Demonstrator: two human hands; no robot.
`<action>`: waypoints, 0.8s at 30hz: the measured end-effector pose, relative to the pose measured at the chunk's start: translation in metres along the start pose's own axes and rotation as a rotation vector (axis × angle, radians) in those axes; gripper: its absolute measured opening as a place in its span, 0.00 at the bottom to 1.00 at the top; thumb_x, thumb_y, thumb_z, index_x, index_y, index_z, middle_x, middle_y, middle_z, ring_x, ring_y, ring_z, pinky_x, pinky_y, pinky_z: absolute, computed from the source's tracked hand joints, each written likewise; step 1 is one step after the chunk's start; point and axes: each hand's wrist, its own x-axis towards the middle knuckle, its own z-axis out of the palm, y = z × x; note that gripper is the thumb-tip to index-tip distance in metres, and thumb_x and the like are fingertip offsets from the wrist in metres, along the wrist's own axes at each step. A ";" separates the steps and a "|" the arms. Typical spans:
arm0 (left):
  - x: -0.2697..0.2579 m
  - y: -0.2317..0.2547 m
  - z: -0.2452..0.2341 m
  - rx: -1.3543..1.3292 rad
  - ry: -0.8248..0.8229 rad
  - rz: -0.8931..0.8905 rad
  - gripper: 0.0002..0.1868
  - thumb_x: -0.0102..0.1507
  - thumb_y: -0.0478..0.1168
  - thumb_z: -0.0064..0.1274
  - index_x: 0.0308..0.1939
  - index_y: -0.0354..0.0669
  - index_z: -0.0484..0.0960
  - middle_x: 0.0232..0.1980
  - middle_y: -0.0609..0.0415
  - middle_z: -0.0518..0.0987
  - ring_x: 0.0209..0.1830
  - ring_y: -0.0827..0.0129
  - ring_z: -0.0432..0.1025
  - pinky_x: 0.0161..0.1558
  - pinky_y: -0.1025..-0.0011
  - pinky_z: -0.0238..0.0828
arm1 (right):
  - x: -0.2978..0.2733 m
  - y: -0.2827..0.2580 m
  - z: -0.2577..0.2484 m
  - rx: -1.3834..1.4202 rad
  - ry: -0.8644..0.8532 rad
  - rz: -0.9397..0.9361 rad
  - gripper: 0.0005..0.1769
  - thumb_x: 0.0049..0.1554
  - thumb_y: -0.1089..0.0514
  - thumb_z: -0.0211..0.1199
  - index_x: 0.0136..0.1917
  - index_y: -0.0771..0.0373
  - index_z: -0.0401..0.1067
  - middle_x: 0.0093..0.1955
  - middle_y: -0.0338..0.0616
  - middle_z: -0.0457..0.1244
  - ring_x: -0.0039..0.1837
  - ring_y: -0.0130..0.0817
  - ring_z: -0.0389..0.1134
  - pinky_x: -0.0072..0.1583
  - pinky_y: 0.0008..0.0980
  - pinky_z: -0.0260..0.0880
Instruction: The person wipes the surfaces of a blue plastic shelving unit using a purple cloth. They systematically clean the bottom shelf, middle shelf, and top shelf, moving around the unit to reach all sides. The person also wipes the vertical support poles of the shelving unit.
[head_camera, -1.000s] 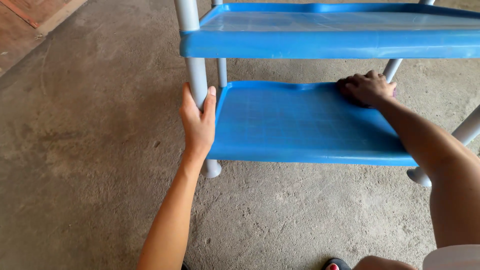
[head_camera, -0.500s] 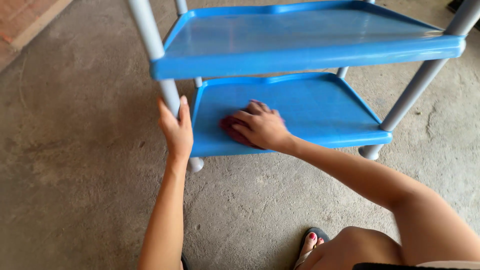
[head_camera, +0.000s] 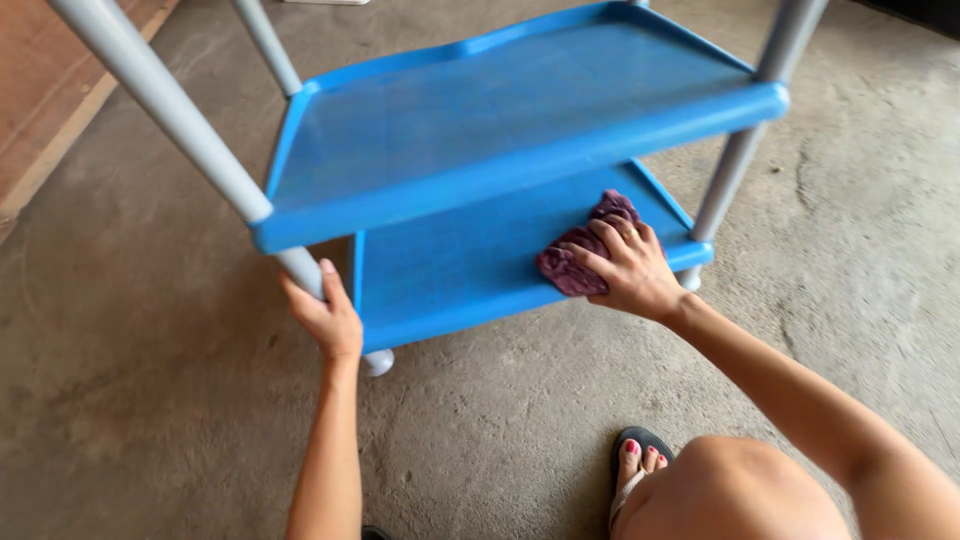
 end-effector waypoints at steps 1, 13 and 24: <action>0.005 0.000 -0.001 0.009 -0.003 -0.023 0.23 0.79 0.40 0.50 0.70 0.27 0.64 0.54 0.41 0.78 0.52 0.56 0.76 0.53 0.57 0.72 | 0.002 0.001 -0.002 -0.002 0.021 0.002 0.51 0.33 0.43 0.79 0.69 0.42 0.64 0.69 0.56 0.57 0.71 0.57 0.57 0.62 0.63 0.60; 0.033 0.027 0.004 0.137 0.027 -0.129 0.17 0.75 0.45 0.52 0.51 0.30 0.71 0.33 0.47 0.75 0.30 0.61 0.71 0.35 0.60 0.66 | 0.003 -0.007 -0.006 0.018 0.293 0.009 0.43 0.37 0.48 0.79 0.66 0.43 0.69 0.68 0.55 0.58 0.68 0.57 0.59 0.58 0.61 0.59; 0.087 -0.028 0.026 0.137 -0.078 -0.183 0.24 0.77 0.47 0.48 0.69 0.31 0.65 0.44 0.39 0.79 0.38 0.52 0.75 0.42 0.57 0.70 | 0.033 -0.050 0.034 -0.005 0.237 0.096 0.42 0.41 0.48 0.75 0.69 0.41 0.68 0.67 0.52 0.59 0.67 0.54 0.59 0.59 0.59 0.60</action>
